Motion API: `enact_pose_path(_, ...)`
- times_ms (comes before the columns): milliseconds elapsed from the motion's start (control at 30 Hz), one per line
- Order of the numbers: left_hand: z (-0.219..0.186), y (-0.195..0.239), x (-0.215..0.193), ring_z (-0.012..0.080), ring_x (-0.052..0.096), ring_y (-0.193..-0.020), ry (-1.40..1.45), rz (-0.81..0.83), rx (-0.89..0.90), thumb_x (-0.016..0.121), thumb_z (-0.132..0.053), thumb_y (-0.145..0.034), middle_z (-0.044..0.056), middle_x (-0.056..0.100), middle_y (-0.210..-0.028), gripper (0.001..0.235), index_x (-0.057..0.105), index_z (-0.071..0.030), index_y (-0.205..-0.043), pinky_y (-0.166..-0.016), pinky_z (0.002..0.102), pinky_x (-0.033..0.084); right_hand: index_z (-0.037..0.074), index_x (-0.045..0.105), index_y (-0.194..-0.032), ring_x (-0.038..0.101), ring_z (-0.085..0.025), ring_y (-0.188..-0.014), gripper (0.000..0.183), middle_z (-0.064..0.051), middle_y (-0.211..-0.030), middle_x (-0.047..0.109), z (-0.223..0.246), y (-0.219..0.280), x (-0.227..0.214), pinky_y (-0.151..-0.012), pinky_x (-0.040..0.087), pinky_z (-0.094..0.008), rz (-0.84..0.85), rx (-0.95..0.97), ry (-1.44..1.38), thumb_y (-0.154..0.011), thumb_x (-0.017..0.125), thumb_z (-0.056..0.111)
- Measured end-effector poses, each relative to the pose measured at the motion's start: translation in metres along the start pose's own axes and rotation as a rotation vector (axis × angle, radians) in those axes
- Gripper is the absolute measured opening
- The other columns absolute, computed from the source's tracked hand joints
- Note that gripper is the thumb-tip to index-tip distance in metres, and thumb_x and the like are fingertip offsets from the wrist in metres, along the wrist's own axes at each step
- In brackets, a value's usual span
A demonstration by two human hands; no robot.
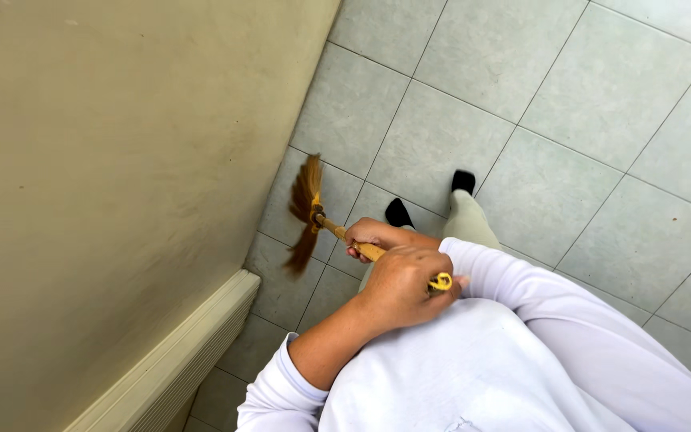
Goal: The person sweeps a tiled balcony floor using a broom with a bamboo handle, moving the broom head across the tiles and along the edges of a wall, metal railing, and a large wooden drum stand.
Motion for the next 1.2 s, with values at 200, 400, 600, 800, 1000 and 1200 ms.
enact_pose_path(200, 0.066, -0.085, -0.017, 0.0235, 0.058, -0.063, 0.02, -0.227, 0.022, 0.078, -0.018, -0.092, 0.005, 0.058, -0.066, 0.03, 0.059, -0.009, -0.073, -0.067, 0.038, 0.046, -0.005, 0.064, -0.083, 0.06, -0.02, -0.054, 0.013, -0.011, -0.067, 0.063, 0.099, -0.062, -0.147, -0.048, 0.049, -0.038, -0.424, 0.071, 0.214, -0.086, 0.067, 0.007)
enact_pose_path(400, 0.081, -0.259, -0.048, 0.0215, 0.054, -0.065, 0.05, -0.318, 0.133, 0.079, -0.015, -0.09, 0.003, 0.054, -0.065, 0.033, 0.054, -0.01, -0.069, -0.07, 0.038, 0.041, -0.003, 0.06, -0.081, 0.058, -0.024, -0.05, 0.007, -0.015, -0.064, 0.061, 0.276, -0.051, -0.302, -0.042, 0.046, -0.039, -0.534, -0.104, 0.115, -0.081, 0.066, 0.0)
enact_pose_path(600, 0.088, -0.422, -0.058, 0.02, 0.053, -0.065, 0.079, -0.222, 0.24, 0.077, -0.015, -0.09, 0.0, 0.055, -0.064, 0.028, 0.057, -0.012, -0.07, -0.072, 0.038, 0.042, -0.005, 0.055, -0.089, 0.058, -0.02, -0.054, 0.01, -0.014, -0.072, 0.06, 0.425, 0.011, -0.392, -0.041, 0.046, -0.035, -0.507, -0.238, -0.123, -0.085, 0.064, -0.007)
enact_pose_path(800, 0.116, -0.52, -0.04, 0.0209, 0.06, -0.079, 0.041, -0.078, 0.313, 0.075, -0.014, -0.086, 0.001, 0.059, -0.072, 0.019, 0.059, -0.011, -0.076, -0.085, 0.039, 0.047, -0.005, 0.057, -0.111, 0.059, -0.016, -0.057, 0.023, -0.01, -0.079, 0.061, 0.537, 0.068, -0.484, -0.045, 0.05, -0.032, -0.674, -0.374, -0.145, -0.088, 0.061, -0.005)
enact_pose_path(1000, 0.14, -0.58, -0.012, 0.0209, 0.061, -0.081, -0.027, 0.061, 0.331, 0.076, -0.013, -0.08, 0.0, 0.061, -0.073, 0.015, 0.061, -0.011, -0.078, -0.092, 0.041, 0.048, 0.004, 0.052, -0.12, 0.058, -0.016, -0.055, 0.037, -0.011, -0.078, 0.063, 0.572, 0.082, -0.547, -0.043, 0.047, -0.032, -0.712, -0.549, -0.355, -0.086, 0.062, -0.007)
enact_pose_path(1200, 0.027, -0.492, -0.045, 0.0196, 0.061, -0.083, 0.149, 0.333, 0.477, 0.084, -0.02, -0.081, -0.001, 0.061, -0.078, 0.022, 0.063, -0.015, -0.082, -0.082, 0.038, 0.043, -0.003, 0.057, -0.121, 0.059, -0.015, -0.056, 0.029, -0.009, -0.081, 0.061, 0.513, 0.152, -0.426, -0.043, 0.047, -0.032, -0.584, -0.624, -0.515, -0.092, 0.058, -0.002)
Point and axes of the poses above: each hand's wrist, its own y-axis away from the middle knuckle, its own x-axis out of the palm, z = x × y, the point moved 9 cm from there along -y, towards the middle knuckle
